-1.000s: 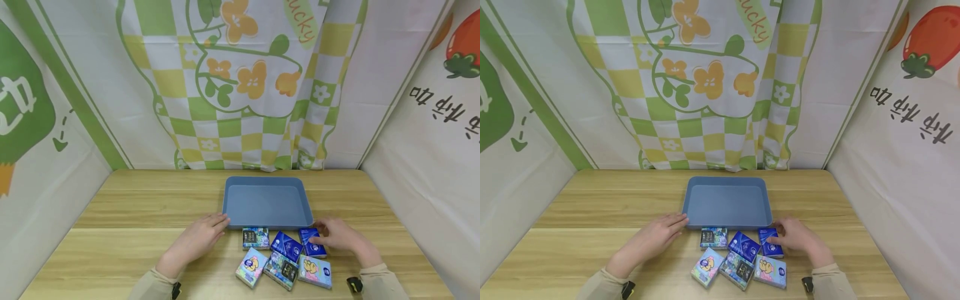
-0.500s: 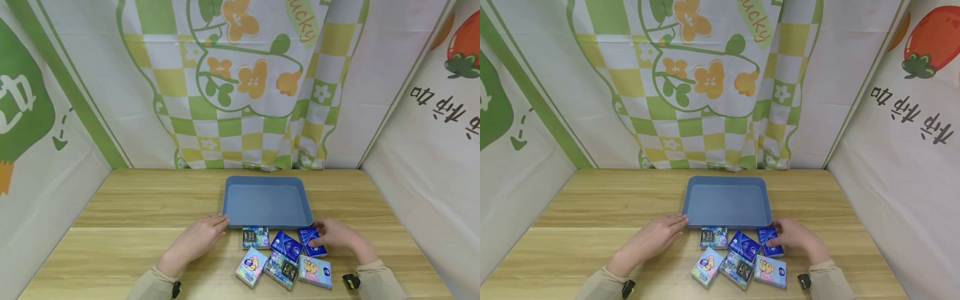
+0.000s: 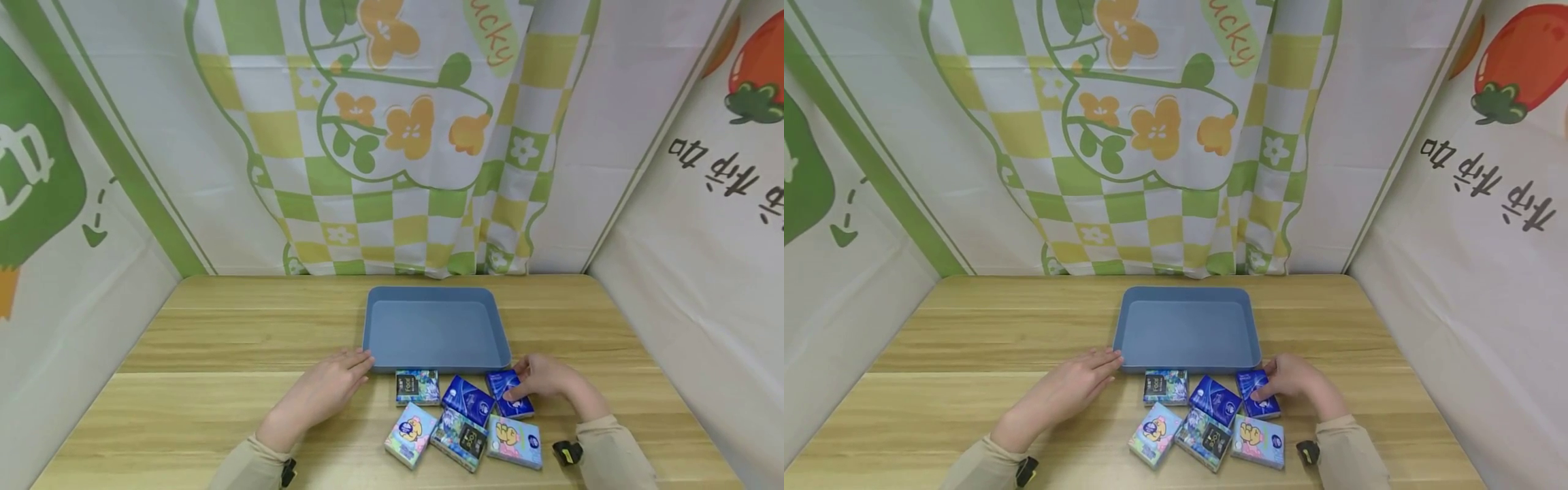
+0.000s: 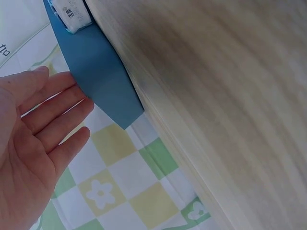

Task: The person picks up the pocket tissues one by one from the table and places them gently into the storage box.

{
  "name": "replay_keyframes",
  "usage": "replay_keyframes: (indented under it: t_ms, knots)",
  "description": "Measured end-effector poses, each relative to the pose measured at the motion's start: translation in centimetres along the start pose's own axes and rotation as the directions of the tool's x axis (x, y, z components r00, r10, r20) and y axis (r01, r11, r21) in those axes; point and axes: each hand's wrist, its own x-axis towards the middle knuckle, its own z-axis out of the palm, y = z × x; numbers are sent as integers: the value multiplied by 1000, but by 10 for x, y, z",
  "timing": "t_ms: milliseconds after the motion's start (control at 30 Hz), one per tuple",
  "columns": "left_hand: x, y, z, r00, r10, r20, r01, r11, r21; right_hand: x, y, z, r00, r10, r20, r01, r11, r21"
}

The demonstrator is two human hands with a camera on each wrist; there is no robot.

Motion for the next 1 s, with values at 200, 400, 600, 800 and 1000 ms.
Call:
replay_keyframes:
  t_ms: [200, 400, 600, 800, 1000]
  knots:
    - [0, 0, -1, 1000, 9, -11, -9, 1000, 4, 1, -5, -2, 999, 20, 25, -21, 1000, 17]
    - [0, 0, -1, 1000, 5, -11, -5, 1000, 4, 2, -7, -2, 998, 46, 34, -47, 998, 34]
    - [-1, -1, 0, 1000, 4, -10, -4, 1000, 8, 2, -7, -2, 998, 55, 37, -56, 998, 35]
    - [-1, -1, 0, 1000, 5, -18, -4, 1000, 5, 0, -6, -3, 998, 39, 55, -42, 998, 56]
    - [0, -1, -1, 1000, 8, -20, -8, 1000, 7, -2, -2, -5, 997, 49, 53, -53, 994, 93]
